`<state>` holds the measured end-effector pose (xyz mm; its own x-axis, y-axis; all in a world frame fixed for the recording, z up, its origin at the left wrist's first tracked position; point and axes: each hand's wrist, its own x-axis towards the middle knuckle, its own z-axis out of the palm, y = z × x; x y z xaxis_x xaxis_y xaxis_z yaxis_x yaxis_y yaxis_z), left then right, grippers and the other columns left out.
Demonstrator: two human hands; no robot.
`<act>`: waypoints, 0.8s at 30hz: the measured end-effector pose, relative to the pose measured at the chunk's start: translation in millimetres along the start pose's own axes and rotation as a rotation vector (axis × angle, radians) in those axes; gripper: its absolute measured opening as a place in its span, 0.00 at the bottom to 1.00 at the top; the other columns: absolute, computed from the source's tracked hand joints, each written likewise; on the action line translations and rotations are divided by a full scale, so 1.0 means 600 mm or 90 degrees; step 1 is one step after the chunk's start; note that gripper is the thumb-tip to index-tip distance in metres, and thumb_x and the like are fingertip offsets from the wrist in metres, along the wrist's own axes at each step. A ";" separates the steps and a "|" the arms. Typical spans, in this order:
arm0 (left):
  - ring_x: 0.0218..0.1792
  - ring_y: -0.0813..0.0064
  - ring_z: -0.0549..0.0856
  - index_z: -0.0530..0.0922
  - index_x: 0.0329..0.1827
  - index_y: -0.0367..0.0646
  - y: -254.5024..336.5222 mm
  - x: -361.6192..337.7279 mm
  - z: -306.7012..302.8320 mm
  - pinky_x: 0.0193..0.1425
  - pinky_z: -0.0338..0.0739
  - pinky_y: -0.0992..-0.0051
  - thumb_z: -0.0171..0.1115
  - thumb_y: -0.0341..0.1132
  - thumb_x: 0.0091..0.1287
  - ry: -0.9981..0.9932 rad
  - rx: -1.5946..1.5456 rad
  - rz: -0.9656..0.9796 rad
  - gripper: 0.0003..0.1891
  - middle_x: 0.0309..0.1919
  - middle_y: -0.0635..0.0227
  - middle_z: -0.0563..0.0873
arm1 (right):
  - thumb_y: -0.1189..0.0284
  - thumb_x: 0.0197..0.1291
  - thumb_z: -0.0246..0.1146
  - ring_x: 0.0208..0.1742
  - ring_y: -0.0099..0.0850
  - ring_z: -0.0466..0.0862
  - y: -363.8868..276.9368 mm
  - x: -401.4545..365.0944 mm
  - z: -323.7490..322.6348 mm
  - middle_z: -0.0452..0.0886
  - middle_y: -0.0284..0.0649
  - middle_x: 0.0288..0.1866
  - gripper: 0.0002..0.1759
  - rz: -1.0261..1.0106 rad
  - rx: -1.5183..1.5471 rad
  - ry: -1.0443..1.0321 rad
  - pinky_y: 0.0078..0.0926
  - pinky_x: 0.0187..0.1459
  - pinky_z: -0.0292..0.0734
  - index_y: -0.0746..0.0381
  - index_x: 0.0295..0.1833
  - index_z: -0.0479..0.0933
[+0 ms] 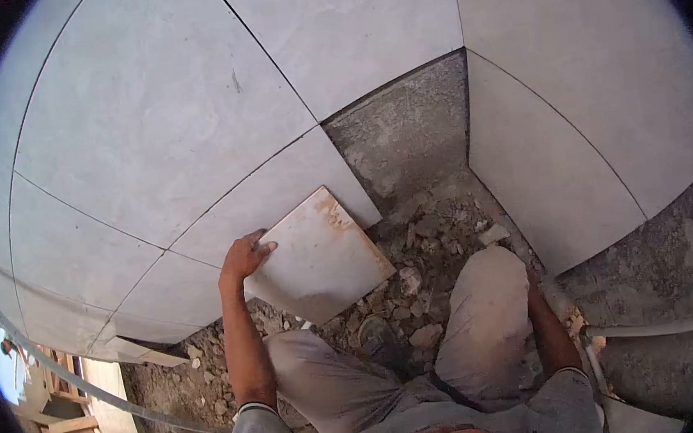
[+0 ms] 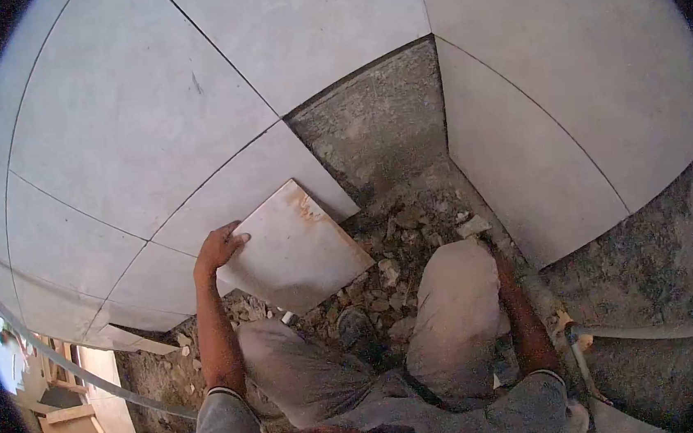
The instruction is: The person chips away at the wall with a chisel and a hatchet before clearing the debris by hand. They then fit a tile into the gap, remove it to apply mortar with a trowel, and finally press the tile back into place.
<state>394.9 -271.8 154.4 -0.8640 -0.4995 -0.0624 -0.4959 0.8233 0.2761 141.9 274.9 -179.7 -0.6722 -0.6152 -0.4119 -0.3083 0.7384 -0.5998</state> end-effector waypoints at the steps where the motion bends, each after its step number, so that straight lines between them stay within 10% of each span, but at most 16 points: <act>1: 0.41 0.50 0.82 0.75 0.55 0.41 0.003 -0.001 0.001 0.45 0.73 0.61 0.62 0.51 0.57 0.000 0.001 0.000 0.27 0.38 0.47 0.83 | 0.61 0.64 0.52 0.55 0.38 0.74 -0.003 0.002 0.000 0.75 0.46 0.56 0.23 0.001 -0.009 -0.010 0.35 0.56 0.68 0.61 0.61 0.69; 5: 0.44 0.51 0.81 0.74 0.56 0.43 0.038 -0.011 -0.013 0.48 0.73 0.60 0.61 0.50 0.58 -0.040 0.024 0.017 0.27 0.40 0.48 0.83 | 0.61 0.65 0.52 0.53 0.35 0.77 -0.097 0.039 -0.074 0.77 0.44 0.54 0.23 -0.018 -0.025 0.028 0.32 0.55 0.70 0.63 0.60 0.70; 8: 0.45 0.50 0.81 0.74 0.58 0.43 0.056 -0.006 -0.012 0.49 0.73 0.59 0.61 0.50 0.58 -0.067 0.056 -0.005 0.28 0.41 0.49 0.82 | 0.63 0.65 0.54 0.53 0.32 0.77 -0.301 0.019 -0.219 0.78 0.42 0.54 0.21 -0.207 0.319 0.205 0.29 0.55 0.70 0.65 0.58 0.72; 16: 0.46 0.49 0.81 0.73 0.58 0.39 0.038 0.014 -0.003 0.50 0.73 0.60 0.62 0.50 0.58 -0.091 0.049 -0.087 0.29 0.41 0.47 0.82 | 0.67 0.60 0.59 0.50 0.32 0.78 -0.681 0.120 -0.304 0.77 0.43 0.50 0.21 -0.484 0.812 -0.185 0.30 0.49 0.75 0.66 0.56 0.69; 24: 0.43 0.51 0.82 0.73 0.57 0.37 0.041 0.011 -0.002 0.48 0.74 0.60 0.62 0.51 0.57 -0.048 0.045 -0.067 0.30 0.37 0.48 0.84 | 0.78 0.58 0.55 0.44 0.33 0.78 -0.825 0.102 -0.263 0.76 0.43 0.40 0.06 -0.285 1.052 -0.005 0.32 0.48 0.76 0.68 0.41 0.70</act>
<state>377.1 -255.2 162.0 -0.8101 -0.5642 -0.1598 -0.5861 0.7863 0.1955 147.2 -85.1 200.1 -0.7288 -0.6842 -0.0270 0.5175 -0.5246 -0.6760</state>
